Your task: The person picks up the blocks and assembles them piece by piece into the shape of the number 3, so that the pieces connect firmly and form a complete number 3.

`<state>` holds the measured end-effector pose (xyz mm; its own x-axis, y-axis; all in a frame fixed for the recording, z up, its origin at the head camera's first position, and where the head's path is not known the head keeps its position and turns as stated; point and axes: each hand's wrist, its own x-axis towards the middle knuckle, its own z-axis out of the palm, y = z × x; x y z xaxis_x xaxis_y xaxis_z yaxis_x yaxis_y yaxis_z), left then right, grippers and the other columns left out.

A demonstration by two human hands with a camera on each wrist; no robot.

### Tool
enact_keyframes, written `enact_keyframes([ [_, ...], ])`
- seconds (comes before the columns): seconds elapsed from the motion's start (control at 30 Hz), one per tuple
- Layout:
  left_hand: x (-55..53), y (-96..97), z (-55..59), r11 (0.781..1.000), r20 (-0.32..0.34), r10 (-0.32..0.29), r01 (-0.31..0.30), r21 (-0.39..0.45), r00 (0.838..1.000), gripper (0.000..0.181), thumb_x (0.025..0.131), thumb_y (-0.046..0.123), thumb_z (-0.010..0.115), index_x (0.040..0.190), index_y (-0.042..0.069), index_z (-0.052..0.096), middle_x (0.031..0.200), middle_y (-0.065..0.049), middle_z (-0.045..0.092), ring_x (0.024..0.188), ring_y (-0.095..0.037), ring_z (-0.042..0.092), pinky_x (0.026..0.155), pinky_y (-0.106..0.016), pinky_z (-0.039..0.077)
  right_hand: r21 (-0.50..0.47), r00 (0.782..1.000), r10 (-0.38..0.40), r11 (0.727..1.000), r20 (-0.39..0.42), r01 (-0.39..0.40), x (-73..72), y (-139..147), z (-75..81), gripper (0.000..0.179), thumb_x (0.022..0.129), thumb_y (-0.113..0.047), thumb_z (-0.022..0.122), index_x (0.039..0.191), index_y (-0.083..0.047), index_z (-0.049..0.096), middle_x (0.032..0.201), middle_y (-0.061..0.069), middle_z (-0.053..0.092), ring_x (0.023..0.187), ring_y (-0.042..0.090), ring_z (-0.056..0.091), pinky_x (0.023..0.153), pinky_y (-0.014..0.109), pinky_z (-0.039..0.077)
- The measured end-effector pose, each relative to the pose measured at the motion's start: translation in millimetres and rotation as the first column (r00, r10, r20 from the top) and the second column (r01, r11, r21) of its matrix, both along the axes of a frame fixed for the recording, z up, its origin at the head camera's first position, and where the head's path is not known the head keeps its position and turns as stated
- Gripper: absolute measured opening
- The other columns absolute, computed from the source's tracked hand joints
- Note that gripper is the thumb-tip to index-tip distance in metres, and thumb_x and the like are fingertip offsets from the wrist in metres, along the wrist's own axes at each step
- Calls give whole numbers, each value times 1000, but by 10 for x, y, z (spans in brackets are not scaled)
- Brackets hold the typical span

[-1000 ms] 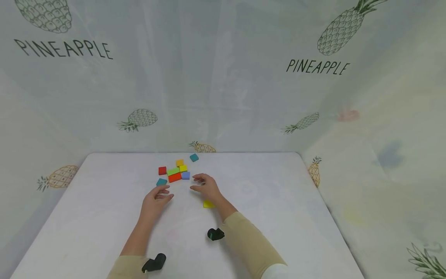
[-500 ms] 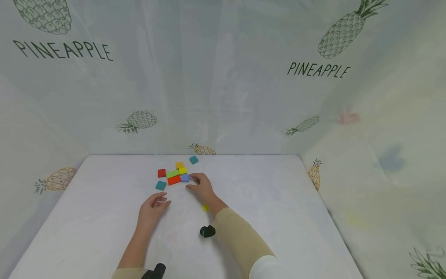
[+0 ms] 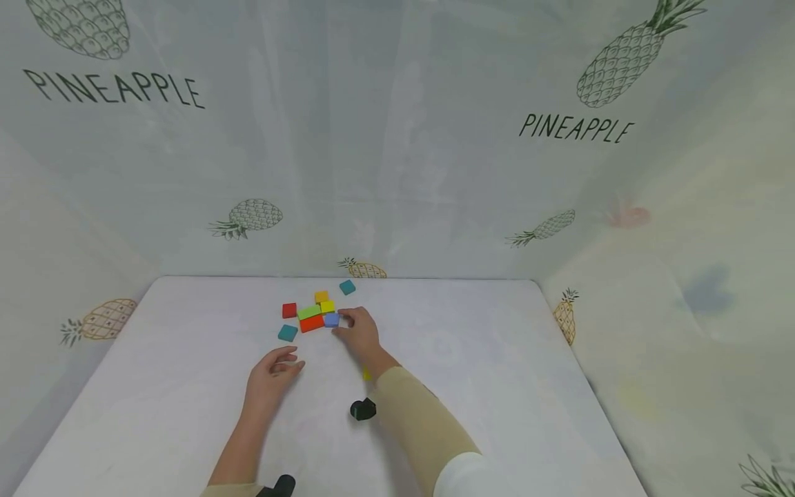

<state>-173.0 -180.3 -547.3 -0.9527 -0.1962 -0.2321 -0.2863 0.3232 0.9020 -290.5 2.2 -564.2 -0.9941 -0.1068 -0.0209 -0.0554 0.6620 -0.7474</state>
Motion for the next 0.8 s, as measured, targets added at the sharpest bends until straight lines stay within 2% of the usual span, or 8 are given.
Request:
enact_keyframes([
  [0.13,4,-9,2,1000,-1,3,-3,-9,1000,48,92,32,68,135,14,54,123,-10,59,109,-26,55,85,-30,52,43,1000,-11,999,-11,11,-28,-19,-17,37,84,-24,79,120,-19,70,93,-9,53,81,10,47,71,21,43],
  [0.4,18,35,24,1000,0,12,-12,-4,1000,45,92,30,68,133,15,56,122,-10,60,107,-26,55,81,-23,50,36,1000,-10,999,-13,10,-28,7,8,31,84,-22,78,114,-18,72,93,-8,54,80,10,48,72,22,43],
  [0.6,22,82,20,1000,-9,14,-14,1,1000,45,92,31,69,132,17,57,122,-8,60,108,-25,55,82,-25,51,-47,998,-25,999,51,28,-2,27,26,29,86,-22,77,114,-18,71,98,-8,56,85,11,49,77,23,45],
  [0.8,-1,147,-7,1000,-12,-1,1,18,1000,44,92,29,69,132,17,57,122,-7,60,107,-24,56,86,-33,52,-193,993,-19,980,120,42,69,98,39,27,86,-26,76,113,-23,70,100,-10,57,89,13,51,80,28,47],
])
